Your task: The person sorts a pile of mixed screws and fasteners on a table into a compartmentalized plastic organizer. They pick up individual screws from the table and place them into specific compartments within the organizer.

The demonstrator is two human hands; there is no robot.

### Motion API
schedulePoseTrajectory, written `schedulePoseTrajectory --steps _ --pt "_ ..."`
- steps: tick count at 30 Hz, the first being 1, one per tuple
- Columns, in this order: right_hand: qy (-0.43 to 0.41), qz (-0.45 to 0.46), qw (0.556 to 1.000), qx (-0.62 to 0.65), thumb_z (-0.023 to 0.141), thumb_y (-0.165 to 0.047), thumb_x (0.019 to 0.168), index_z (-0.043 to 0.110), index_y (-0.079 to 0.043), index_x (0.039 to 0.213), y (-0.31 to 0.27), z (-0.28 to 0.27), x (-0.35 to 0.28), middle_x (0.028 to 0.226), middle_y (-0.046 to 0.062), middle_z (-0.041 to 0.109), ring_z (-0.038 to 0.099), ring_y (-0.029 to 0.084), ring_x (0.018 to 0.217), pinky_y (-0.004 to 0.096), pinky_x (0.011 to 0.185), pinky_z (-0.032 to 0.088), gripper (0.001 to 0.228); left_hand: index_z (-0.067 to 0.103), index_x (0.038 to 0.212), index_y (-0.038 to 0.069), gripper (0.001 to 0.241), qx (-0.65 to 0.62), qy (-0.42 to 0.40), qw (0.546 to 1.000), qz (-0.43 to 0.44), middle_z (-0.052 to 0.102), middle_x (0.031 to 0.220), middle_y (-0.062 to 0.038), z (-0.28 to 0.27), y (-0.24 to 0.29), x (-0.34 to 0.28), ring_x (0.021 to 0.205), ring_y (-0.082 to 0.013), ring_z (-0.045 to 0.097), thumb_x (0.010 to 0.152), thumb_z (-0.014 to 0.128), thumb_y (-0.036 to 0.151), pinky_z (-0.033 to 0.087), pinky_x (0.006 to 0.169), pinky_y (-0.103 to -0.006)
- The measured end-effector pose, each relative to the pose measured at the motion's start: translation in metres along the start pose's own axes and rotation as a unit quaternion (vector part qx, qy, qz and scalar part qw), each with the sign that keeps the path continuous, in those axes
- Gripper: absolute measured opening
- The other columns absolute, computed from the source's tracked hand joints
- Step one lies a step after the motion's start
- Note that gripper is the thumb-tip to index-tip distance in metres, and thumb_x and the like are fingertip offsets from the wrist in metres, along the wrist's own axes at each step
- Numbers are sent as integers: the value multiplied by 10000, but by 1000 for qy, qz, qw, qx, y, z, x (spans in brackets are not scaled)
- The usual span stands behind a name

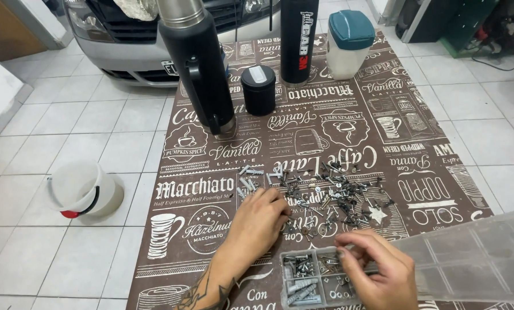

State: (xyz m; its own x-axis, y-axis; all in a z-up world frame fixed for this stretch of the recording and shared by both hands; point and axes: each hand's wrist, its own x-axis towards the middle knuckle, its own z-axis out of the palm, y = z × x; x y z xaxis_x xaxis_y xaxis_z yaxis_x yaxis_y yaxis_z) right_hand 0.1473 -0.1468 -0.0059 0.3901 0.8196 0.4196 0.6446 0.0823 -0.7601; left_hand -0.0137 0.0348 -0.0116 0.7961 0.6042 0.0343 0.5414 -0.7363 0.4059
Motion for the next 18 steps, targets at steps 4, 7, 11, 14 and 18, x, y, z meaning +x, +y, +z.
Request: schedulePoseTrajectory --steps 4,7,11,14,18 --pt "9 -10 1000 -12 710 -77 841 782 -66 980 -11 1 6 891 29 791 648 68 633 190 563 543 157 697 1090 128 155 1 70 997 43 697 1089 -31 3 1 -1 1033 -210 607 970 621 191 479 915 -393" --pt "-2 -30 999 -36 687 -63 862 775 -70 975 -6 4 5 878 24 782 644 63 620 185 547 522 143 699 1054 147 134 -47 133 986 93 704 1006 -5 2 8 -3 945 -173 619 958 634 216 489 853 -334" --pt "-33 -80 994 -63 682 -17 875 733 -17 1092 15 8 1 974 116 794 767 128 755 177 658 678 223 702 1034 131 133 -117 165 965 168 712 962 -25 -6 21 -10 902 -158 626 924 699 206 484 826 -310" --pt "-35 -101 991 -76 702 -16 866 713 -11 1145 11 8 3 1017 132 786 771 150 799 203 711 679 279 722 984 96 121 -254 148 927 233 740 892 -50 -7 32 -16 788 -142 643 890 754 165 531 746 -281" --pt "-31 -128 989 -67 676 2 886 730 3 1054 -12 5 11 1019 94 756 741 191 905 285 845 582 177 724 1018 58 168 -369 103 882 273 755 931 -103 -5 42 -22 781 -165 683 885 765 153 590 732 -279"
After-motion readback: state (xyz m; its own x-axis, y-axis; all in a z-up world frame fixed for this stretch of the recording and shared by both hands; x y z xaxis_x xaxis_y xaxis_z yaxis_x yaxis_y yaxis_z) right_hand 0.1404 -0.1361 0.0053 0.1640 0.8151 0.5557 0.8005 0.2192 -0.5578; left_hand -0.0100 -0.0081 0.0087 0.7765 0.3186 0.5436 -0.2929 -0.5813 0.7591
